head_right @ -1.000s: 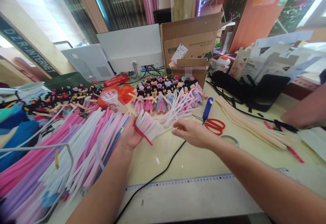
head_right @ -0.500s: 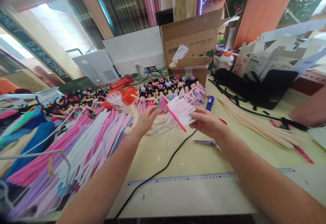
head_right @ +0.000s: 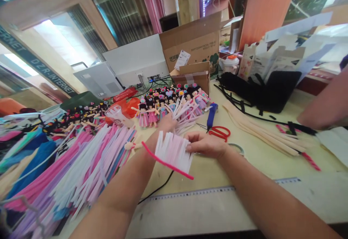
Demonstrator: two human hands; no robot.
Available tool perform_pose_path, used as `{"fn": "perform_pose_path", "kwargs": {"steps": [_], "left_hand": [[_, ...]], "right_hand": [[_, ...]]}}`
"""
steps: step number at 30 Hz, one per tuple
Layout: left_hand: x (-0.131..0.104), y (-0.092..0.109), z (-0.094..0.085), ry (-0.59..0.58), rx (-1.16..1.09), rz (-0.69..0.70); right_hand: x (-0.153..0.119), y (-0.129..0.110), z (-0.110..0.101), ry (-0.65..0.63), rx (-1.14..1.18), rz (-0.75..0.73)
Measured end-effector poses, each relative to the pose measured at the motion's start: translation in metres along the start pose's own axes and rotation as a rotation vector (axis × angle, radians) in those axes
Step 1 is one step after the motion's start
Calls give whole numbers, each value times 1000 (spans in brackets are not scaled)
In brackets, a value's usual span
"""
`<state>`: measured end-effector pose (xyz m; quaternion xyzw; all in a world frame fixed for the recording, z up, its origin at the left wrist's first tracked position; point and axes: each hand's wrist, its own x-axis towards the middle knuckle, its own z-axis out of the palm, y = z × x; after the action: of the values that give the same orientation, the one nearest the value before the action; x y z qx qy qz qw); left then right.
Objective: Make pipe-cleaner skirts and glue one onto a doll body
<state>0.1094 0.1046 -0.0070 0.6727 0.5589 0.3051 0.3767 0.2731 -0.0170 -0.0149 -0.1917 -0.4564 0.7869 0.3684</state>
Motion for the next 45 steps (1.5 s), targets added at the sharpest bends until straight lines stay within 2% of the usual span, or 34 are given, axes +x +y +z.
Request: {"fn": "perform_pose_path", "kwargs": {"steps": [4,8,12,17,20,23,27,32,35,37,39,41,43,45], "left_hand": [[7,7,-24,30,154,45],[5,9,-36,-42,245,105],[-5,-1,-23,-111,326,119],[-9,-14,-2,-116,376,139],[-1,-12,-7,-117,393,137],[4,-7,-23,-131,399,132],[-3,-8,-36,-191,437,138],[-28,-14,-21,-261,572,85],[-36,-11,-10,-281,626,40],[-36,-6,-9,-271,633,20],[-36,1,-18,-255,612,15],[-39,9,-36,-250,570,6],[-46,17,-64,-229,505,20],[-55,21,-97,-123,383,72]], "right_hand": [[0,-1,9,-129,-108,88],[0,2,14,-249,-187,181],[1,5,15,-277,-232,212],[2,6,16,-265,-267,228],[2,6,17,-275,-260,256],[1,6,18,-289,-264,249],[2,6,17,-298,-273,239],[0,5,18,-306,-296,245],[-2,4,21,-301,-330,284],[-3,3,22,-306,-347,294],[-3,2,21,-310,-358,296],[-3,2,21,-317,-362,303],[-3,2,21,-323,-358,316],[-3,2,21,-325,-346,326]]}}
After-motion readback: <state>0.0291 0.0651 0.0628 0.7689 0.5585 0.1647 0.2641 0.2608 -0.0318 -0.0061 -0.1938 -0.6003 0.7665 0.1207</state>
